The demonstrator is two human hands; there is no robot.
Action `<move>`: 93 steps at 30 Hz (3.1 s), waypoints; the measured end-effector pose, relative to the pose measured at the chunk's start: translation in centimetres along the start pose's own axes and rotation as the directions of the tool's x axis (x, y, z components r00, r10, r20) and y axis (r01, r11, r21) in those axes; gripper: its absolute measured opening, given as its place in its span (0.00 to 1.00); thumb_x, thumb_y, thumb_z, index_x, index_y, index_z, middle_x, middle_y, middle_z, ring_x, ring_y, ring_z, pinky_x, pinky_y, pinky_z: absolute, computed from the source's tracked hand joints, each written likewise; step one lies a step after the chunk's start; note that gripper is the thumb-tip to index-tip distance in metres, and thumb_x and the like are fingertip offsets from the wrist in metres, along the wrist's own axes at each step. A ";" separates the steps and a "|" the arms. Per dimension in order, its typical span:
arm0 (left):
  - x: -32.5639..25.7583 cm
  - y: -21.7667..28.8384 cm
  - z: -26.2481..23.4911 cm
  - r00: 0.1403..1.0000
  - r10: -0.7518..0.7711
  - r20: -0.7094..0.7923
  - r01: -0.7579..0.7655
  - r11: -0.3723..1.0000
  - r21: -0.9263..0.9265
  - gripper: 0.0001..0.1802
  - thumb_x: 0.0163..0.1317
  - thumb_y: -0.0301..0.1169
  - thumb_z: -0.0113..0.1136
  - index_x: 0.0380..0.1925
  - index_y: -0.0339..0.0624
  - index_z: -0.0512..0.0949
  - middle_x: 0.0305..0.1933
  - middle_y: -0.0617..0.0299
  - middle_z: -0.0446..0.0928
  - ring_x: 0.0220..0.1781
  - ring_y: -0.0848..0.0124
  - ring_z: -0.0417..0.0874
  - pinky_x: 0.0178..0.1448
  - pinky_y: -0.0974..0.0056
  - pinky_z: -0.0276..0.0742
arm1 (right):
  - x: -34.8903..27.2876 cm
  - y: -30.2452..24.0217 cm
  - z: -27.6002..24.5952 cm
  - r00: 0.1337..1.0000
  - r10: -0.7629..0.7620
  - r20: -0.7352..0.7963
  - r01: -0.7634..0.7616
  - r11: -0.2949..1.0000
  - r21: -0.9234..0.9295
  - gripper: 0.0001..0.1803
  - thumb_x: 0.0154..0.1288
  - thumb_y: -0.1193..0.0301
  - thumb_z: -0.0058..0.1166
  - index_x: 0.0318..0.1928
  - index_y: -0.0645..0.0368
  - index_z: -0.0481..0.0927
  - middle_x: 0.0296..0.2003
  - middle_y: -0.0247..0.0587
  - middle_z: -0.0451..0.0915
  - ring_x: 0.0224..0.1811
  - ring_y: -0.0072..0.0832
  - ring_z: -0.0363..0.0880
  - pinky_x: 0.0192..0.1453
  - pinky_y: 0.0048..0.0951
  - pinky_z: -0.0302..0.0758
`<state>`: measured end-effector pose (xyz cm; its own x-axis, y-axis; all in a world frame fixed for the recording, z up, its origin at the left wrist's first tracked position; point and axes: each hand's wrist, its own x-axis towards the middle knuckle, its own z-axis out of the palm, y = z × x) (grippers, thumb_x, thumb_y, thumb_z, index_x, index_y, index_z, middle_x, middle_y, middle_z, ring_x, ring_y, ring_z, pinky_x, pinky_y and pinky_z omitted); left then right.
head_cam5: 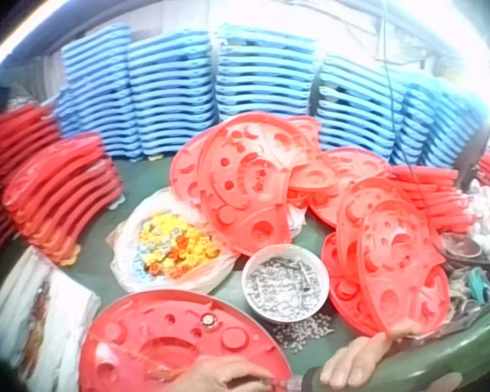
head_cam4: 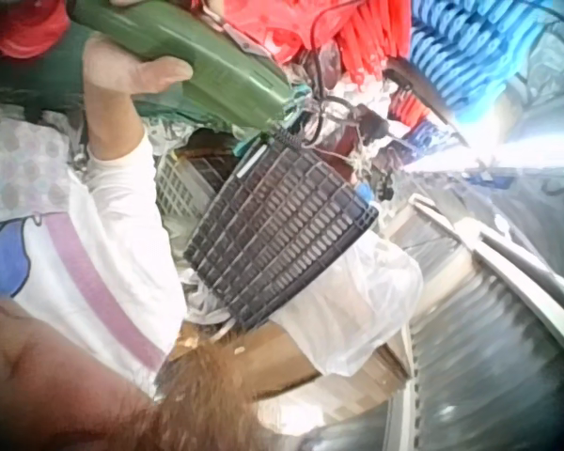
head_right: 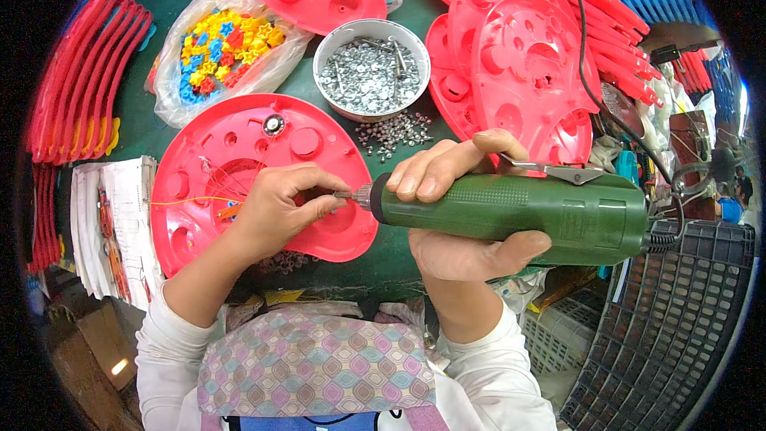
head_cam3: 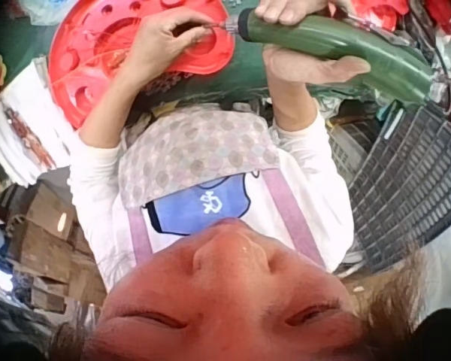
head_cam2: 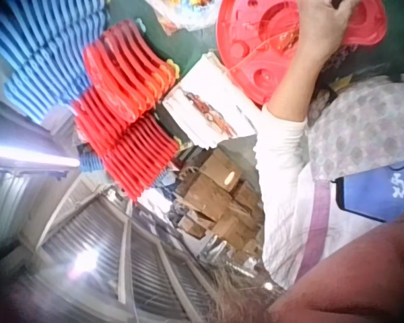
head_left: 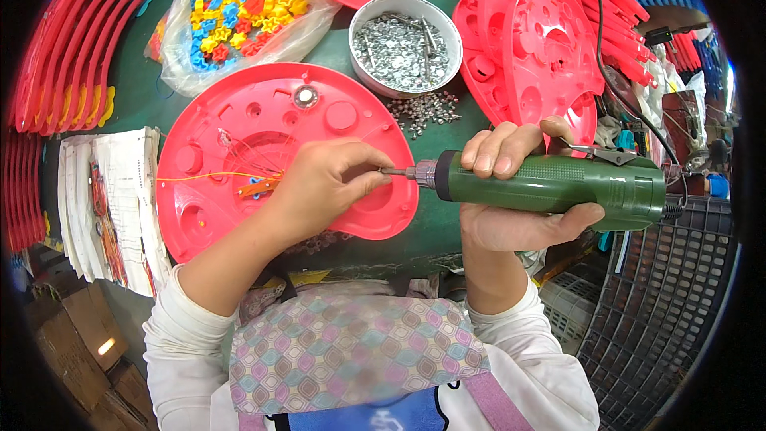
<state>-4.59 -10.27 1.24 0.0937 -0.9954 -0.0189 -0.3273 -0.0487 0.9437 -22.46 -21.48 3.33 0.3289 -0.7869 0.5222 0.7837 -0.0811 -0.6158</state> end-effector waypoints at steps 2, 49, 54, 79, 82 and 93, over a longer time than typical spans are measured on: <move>-0.3 -1.0 0.1 0.994 0.107 -0.027 -0.103 0.988 0.118 0.11 0.60 0.26 0.70 0.43 0.38 0.84 0.36 0.52 0.83 0.40 0.56 0.86 0.45 0.57 0.81 | -0.3 0.3 0.2 1.000 -0.011 0.010 0.012 1.000 -0.027 0.53 0.65 0.23 0.40 0.66 0.61 0.70 0.29 0.37 0.76 0.31 0.32 0.78 0.38 0.36 0.79; -4.0 -2.5 -0.2 0.917 0.378 -0.124 -0.275 0.827 0.490 0.08 0.57 0.23 0.64 0.38 0.39 0.82 0.35 0.57 0.76 0.40 0.58 0.79 0.44 0.55 0.79 | -2.7 1.2 1.6 0.961 0.191 0.199 -0.136 0.956 -0.260 0.49 0.59 0.33 0.65 0.60 0.62 0.64 0.34 0.45 0.80 0.37 0.35 0.84 0.48 0.42 0.84; -3.9 -2.5 -0.2 0.903 0.418 -0.103 -0.316 0.806 0.500 0.10 0.56 0.22 0.70 0.39 0.37 0.83 0.36 0.57 0.79 0.38 0.58 0.82 0.41 0.57 0.79 | -3.0 1.8 2.0 0.966 0.227 0.127 -0.181 0.937 -0.298 0.47 0.61 0.31 0.61 0.57 0.63 0.68 0.30 0.45 0.79 0.32 0.35 0.81 0.42 0.41 0.84; -8.3 -0.4 -2.4 0.886 0.401 -0.233 -0.233 0.819 0.524 0.10 0.54 0.25 0.71 0.34 0.39 0.80 0.35 0.59 0.74 0.39 0.59 0.77 0.43 0.58 0.77 | -0.9 1.6 7.7 0.930 0.049 0.364 -0.036 0.998 -0.042 0.59 0.60 0.20 0.46 0.69 0.62 0.67 0.28 0.38 0.76 0.28 0.32 0.77 0.33 0.36 0.80; -10.3 -0.5 -3.9 0.881 0.379 -0.283 -0.186 0.828 0.529 0.11 0.53 0.24 0.72 0.35 0.38 0.81 0.35 0.58 0.75 0.39 0.59 0.78 0.43 0.58 0.77 | -1.6 3.4 9.9 0.917 0.088 0.389 -0.080 0.996 -0.038 0.59 0.58 0.20 0.46 0.69 0.61 0.67 0.28 0.38 0.76 0.28 0.32 0.78 0.34 0.37 0.81; -16.7 -3.1 -7.5 0.809 0.329 -0.488 -0.003 0.832 0.555 0.10 0.55 0.22 0.71 0.38 0.37 0.82 0.34 0.56 0.77 0.38 0.58 0.80 0.42 0.58 0.78 | -3.4 9.1 16.4 0.835 0.158 0.527 -0.159 0.986 -0.043 0.58 0.60 0.20 0.44 0.66 0.63 0.66 0.28 0.41 0.77 0.30 0.34 0.80 0.36 0.40 0.83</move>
<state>1.91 7.16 1.07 0.4267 -0.7811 0.4559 -0.7944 -0.0828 0.6017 -7.80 -9.53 5.65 0.6759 -0.3480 0.6497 0.6979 0.0188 -0.7159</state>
